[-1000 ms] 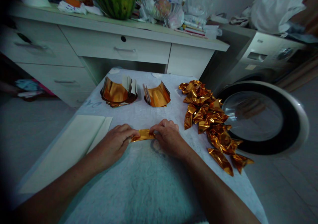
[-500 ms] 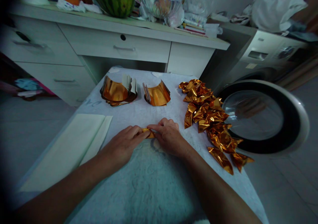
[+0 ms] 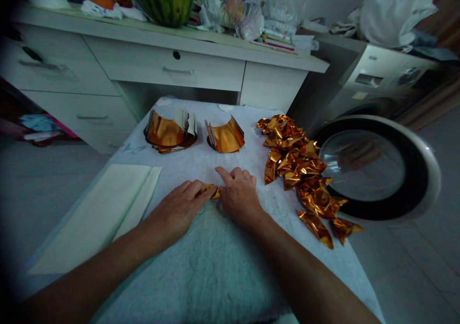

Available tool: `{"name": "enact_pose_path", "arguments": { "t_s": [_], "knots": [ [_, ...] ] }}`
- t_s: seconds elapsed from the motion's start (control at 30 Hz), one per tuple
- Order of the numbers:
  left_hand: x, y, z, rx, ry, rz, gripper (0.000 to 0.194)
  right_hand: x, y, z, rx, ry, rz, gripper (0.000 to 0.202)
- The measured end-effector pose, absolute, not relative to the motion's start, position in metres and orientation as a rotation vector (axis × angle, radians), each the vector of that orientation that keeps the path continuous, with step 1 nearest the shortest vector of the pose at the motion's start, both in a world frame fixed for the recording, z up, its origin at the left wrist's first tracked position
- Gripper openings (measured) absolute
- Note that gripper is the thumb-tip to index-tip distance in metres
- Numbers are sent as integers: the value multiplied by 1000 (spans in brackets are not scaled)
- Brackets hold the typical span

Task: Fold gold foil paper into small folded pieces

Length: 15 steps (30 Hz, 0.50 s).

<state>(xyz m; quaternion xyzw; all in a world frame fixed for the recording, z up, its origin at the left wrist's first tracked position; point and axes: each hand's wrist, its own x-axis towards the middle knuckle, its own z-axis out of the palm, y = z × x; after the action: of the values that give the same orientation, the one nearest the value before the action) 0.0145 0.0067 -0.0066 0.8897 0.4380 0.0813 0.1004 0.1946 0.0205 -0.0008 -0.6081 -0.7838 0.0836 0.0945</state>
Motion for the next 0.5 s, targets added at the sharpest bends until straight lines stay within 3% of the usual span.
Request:
{"name": "enact_pose_path", "arguments": {
  "t_s": [0.3, 0.5],
  "knots": [
    [16, 5, -2, 2677, 1343, 162, 41, 211, 17, -2, -1728, -2451, 133, 63],
    [13, 6, -4, 2667, 1281, 216, 42, 220, 19, 9, -1621, -2445, 341, 70]
  ]
}}
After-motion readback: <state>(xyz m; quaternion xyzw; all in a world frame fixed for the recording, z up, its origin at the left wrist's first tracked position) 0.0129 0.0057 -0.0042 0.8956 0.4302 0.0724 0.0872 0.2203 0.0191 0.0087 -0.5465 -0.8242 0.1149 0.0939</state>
